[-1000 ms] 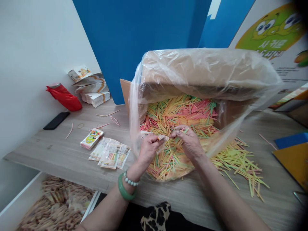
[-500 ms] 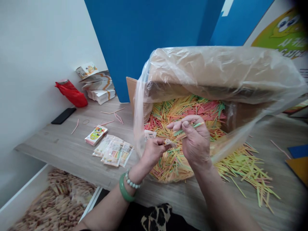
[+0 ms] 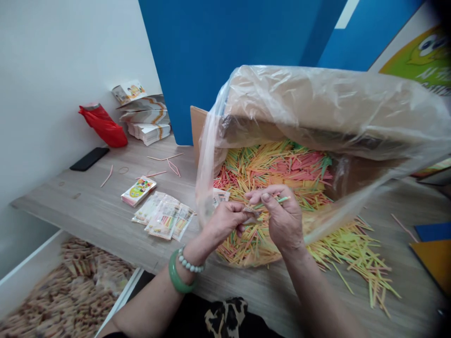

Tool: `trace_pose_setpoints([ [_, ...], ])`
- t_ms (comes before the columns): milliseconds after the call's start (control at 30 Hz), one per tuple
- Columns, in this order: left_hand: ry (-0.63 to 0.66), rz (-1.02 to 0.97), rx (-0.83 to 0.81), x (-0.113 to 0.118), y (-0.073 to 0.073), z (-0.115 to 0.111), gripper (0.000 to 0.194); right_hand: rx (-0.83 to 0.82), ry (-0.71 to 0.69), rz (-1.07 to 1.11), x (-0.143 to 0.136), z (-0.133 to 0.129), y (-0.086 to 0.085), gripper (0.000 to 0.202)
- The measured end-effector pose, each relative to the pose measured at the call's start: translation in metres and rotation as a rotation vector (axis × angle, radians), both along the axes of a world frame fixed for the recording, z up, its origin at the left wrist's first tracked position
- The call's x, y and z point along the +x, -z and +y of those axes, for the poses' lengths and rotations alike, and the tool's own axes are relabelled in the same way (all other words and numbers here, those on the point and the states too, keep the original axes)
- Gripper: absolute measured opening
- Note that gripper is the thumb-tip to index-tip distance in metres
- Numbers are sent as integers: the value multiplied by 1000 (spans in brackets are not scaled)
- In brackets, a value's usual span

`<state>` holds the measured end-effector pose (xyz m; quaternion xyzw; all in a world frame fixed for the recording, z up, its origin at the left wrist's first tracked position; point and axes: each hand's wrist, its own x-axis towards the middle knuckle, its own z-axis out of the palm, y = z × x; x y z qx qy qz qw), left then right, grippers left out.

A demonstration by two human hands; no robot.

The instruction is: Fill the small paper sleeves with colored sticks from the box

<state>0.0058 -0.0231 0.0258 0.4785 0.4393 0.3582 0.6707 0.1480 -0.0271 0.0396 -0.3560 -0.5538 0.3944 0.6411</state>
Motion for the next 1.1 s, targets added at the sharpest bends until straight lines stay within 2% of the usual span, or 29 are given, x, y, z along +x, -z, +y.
trace_pose_setpoints([
  [167,-34,87,41,1,1,-1,32,76,28,34,2,-1,-6,5],
  [300,-21,89,66,2,0,-2,34,51,7,3,0,1,-9,3],
  [400,-21,71,77,2,2,-2,32,-31,-45,-27,0,4,-7,6],
  [533,-9,33,64,-1,5,-1,19,-173,-95,-47,2,5,-3,17],
  [667,48,-17,76,-1,6,2,28,-293,-125,-52,1,3,2,25],
  [767,48,-34,212,2,9,5,34,-379,-171,-54,1,3,6,27],
  [867,-30,-64,366,6,13,8,29,-359,-143,-82,5,7,10,24],
  [1000,-45,-213,223,8,13,9,24,-306,-89,-144,14,15,12,38],
  [1100,-31,-307,121,9,11,7,28,-304,-103,-23,19,20,11,49],
])
